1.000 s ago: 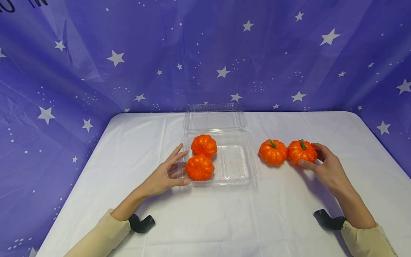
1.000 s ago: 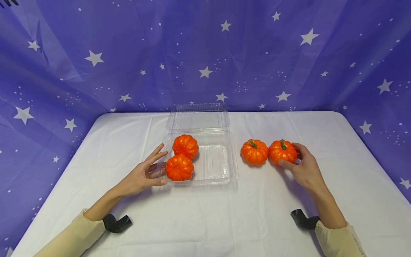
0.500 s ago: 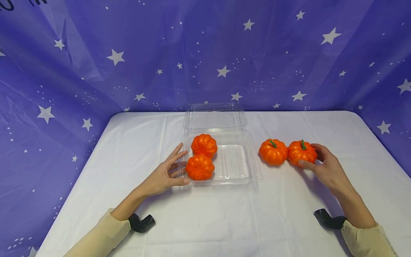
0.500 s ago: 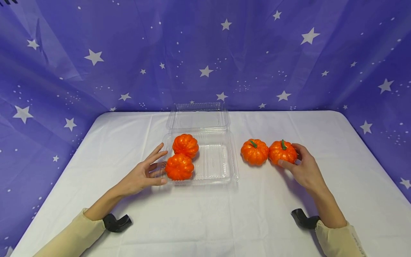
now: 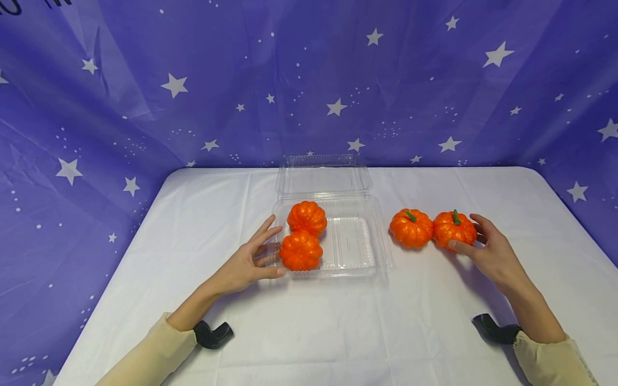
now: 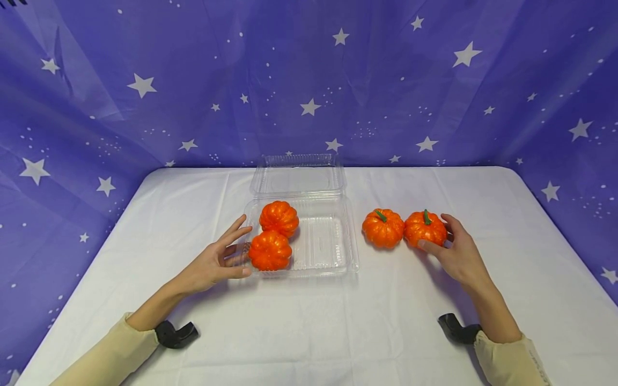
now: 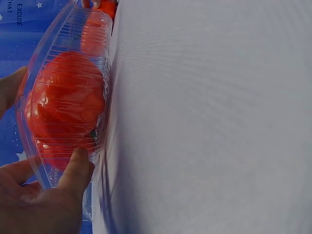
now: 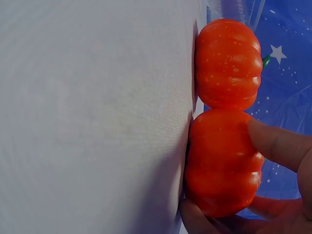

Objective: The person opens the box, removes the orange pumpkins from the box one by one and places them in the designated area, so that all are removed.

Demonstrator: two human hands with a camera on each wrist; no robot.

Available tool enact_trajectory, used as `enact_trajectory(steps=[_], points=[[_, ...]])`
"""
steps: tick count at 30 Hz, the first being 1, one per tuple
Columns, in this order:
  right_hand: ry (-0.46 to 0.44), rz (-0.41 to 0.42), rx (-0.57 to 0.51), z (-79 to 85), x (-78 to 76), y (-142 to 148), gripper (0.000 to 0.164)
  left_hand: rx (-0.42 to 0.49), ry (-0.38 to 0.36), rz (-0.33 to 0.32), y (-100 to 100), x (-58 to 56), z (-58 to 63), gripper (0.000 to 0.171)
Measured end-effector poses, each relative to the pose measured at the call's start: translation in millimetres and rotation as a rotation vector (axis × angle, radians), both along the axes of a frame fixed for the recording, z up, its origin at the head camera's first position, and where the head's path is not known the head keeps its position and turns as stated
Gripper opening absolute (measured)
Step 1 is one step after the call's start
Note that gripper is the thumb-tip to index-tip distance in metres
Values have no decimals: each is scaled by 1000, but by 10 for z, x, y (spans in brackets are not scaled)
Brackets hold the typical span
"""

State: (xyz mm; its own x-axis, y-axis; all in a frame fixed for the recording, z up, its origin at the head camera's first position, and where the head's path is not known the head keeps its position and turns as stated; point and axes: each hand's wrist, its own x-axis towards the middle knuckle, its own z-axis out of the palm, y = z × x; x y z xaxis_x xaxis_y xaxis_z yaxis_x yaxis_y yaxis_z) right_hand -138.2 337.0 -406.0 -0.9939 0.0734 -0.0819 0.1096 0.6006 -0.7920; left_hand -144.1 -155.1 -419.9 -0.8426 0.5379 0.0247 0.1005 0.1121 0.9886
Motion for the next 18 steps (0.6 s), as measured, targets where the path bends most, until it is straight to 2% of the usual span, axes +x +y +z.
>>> enact_trajectory(steps=[9,14,18], points=[[-20,5,-3,6,-7,1,83,-13,5,5,-9,2,-15,88],[-15,5,32,96,27,-15,85,-8,4,2,-12,4,-17,88],[41,9,69,201,80,-52,84,-8,1,0,-10,3,-9,89]])
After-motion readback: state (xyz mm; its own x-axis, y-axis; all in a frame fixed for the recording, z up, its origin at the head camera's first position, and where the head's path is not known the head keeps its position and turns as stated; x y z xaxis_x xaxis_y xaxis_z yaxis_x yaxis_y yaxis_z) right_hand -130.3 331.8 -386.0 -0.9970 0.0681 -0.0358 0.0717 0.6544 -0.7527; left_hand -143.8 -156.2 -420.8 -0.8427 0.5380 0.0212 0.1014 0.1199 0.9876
